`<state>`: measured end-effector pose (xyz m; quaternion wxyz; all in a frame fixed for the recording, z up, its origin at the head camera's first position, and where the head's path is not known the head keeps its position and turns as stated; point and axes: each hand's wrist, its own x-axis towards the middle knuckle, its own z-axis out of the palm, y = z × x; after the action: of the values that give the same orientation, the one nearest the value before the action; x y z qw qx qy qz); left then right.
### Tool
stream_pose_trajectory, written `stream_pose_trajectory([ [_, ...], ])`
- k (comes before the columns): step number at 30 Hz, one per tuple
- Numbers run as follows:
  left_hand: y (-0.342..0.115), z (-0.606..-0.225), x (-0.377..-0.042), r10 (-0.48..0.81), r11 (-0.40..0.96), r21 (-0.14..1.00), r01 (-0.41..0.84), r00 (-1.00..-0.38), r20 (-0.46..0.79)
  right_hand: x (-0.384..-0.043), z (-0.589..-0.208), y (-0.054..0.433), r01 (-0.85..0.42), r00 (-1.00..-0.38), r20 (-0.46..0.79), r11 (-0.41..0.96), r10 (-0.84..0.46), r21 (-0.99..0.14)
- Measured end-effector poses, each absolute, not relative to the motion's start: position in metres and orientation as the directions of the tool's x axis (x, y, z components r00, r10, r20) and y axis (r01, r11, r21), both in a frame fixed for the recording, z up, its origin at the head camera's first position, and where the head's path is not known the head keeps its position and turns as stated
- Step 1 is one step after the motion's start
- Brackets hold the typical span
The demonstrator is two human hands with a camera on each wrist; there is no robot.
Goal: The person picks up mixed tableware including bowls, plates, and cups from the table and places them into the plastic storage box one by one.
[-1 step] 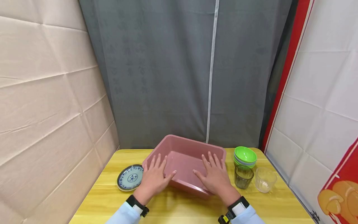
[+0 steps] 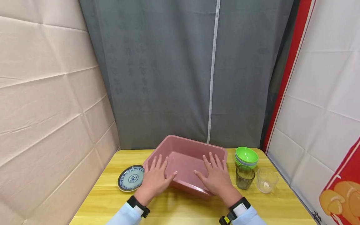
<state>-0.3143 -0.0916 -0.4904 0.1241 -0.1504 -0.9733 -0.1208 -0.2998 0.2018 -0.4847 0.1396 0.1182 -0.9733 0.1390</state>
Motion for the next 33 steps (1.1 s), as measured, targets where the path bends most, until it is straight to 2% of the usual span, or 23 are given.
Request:
stream_pose_trajectory([
  [10, -0.097, -0.491, -0.311, 0.238, 0.923, 0.232, 0.306, -0.930, 0.279, -0.292, -0.490, 0.207, -0.241, -0.933, 0.327, 0.934, -0.149, -0.263],
  [18, -0.116, -0.490, -0.317, 0.190, 0.912, 0.293, 0.286, -0.930, 0.315, -0.284, -0.494, 0.219, -0.162, -0.927, 0.375, 0.922, -0.019, -0.353],
  [26, -0.146, -0.484, -0.342, 0.015, 0.882, 0.425, 0.204, -0.913, 0.408, -0.273, -0.498, 0.230, -0.082, -0.929, 0.352, 0.868, 0.111, -0.490],
  [33, -0.170, -0.491, -0.375, -0.108, 0.812, 0.566, 0.142, -0.916, 0.385, -0.273, -0.505, 0.237, -0.021, -0.938, 0.301, 0.841, 0.170, -0.541],
])
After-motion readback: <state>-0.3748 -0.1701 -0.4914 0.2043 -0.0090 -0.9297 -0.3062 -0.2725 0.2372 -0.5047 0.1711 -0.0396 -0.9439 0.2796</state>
